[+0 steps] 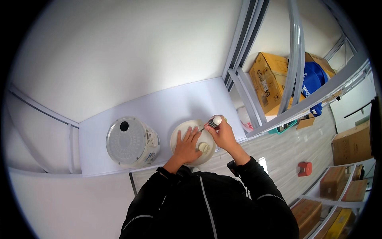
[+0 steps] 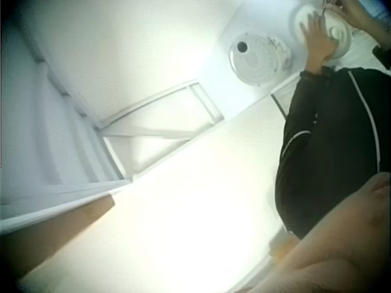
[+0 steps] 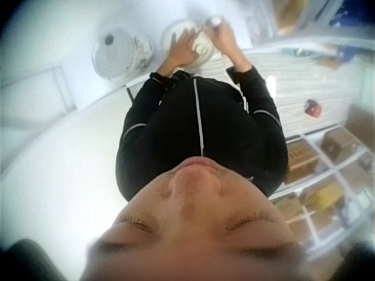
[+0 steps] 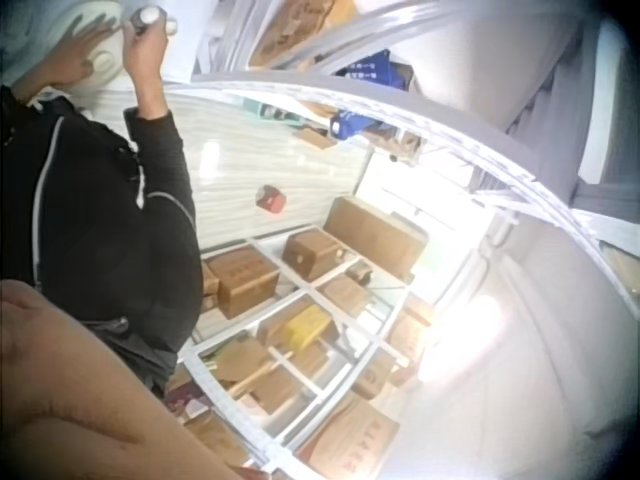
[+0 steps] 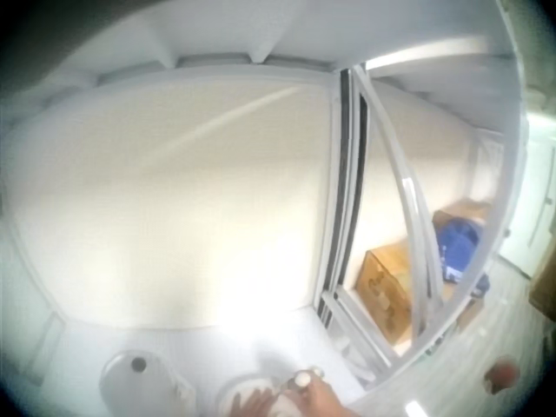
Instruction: The person disassembles a white cylindrical appliance, removes the lid, and uses a screwdriver to unscrew and remove a small white cap from the lid. They then use the screwdriver to pry open a circular vent on the lid and remove a small black piece from inside the appliance.
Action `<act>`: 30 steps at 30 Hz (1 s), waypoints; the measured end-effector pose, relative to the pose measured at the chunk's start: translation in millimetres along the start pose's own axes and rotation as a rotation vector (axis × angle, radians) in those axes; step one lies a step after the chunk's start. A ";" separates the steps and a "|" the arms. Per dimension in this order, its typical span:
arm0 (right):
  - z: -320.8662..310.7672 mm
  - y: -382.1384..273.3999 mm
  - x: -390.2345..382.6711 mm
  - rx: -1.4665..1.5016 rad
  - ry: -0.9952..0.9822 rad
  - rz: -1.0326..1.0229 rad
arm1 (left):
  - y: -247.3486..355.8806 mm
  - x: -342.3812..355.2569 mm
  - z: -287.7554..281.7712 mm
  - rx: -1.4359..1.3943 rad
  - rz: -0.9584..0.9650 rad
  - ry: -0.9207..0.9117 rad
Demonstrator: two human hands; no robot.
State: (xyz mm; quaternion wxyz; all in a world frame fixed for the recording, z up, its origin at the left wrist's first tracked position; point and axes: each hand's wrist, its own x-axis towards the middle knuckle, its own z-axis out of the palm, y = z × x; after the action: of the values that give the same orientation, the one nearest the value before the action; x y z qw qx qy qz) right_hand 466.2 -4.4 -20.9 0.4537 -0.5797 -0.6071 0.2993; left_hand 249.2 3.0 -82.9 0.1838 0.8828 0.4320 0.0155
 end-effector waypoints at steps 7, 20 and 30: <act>0.8 -2.7 0.2 -0.017 0.009 0.002 | 0.9 -0.7 3.6 0.010 -0.007 0.029; -2.6 -13.8 11.3 -0.099 -0.049 -0.088 | 2.0 -0.6 -0.3 -0.020 -0.014 0.022; 2.7 -38.0 28.9 -0.464 0.203 -0.301 | 4.7 -2.3 -5.3 -0.055 -0.029 0.001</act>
State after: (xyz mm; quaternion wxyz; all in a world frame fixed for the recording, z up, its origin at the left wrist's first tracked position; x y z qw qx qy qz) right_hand 449.7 18.5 17.6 0.4067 -0.5985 -0.6898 0.0223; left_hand 250.4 0.2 -76.0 0.2080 0.8710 0.4443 0.0254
